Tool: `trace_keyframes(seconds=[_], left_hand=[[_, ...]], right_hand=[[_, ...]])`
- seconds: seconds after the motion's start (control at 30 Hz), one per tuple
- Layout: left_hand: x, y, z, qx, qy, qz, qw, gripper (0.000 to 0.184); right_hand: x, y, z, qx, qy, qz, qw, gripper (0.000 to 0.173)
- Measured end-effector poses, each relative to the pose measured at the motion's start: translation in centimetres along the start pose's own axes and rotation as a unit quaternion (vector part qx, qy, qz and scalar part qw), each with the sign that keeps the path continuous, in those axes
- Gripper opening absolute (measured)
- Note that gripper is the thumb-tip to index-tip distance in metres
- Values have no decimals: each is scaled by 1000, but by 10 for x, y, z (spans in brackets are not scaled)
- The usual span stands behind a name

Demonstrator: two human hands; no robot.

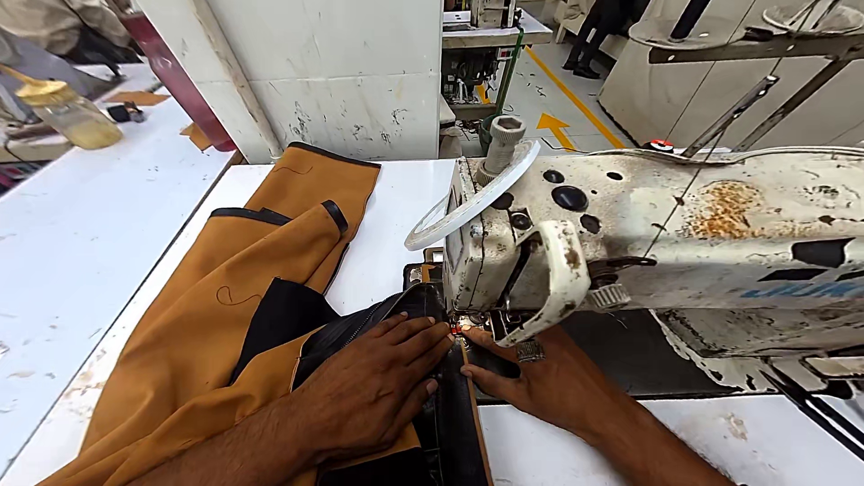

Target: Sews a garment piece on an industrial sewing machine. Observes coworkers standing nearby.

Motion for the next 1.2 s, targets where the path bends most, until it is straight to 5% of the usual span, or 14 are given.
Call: trace_keyframes(seconds=[0.4, 0.53, 0.7, 0.9, 1.2], left_hand=[[1, 8, 3, 17, 1, 10, 1000, 50], [0, 11, 4, 29, 7, 11, 999, 50], [0, 16, 5, 32, 7, 6, 999, 50], [1, 17, 6, 31, 2, 18, 999, 50], [0, 13, 6, 42, 11, 23, 999, 51]], right_hand=[[-11, -1, 0, 35, 38, -9, 999, 52], [-104, -28, -34, 105, -75, -7, 992, 41], [-202, -123, -112, 298, -136, -131, 936, 45], [-161, -167, -172, 374, -21, -120, 919, 80], [-139, -170, -182, 383, -11, -101, 918, 88]])
Point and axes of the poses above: each hand's wrist, its own z-axis towards the middle knuckle, its own x-axis out of the palm, y = z × x, the point moved 8 cm from there along z, towards the middle knuckle, and after that the axes turned 13 degrees about x, right-handed, at the moved point
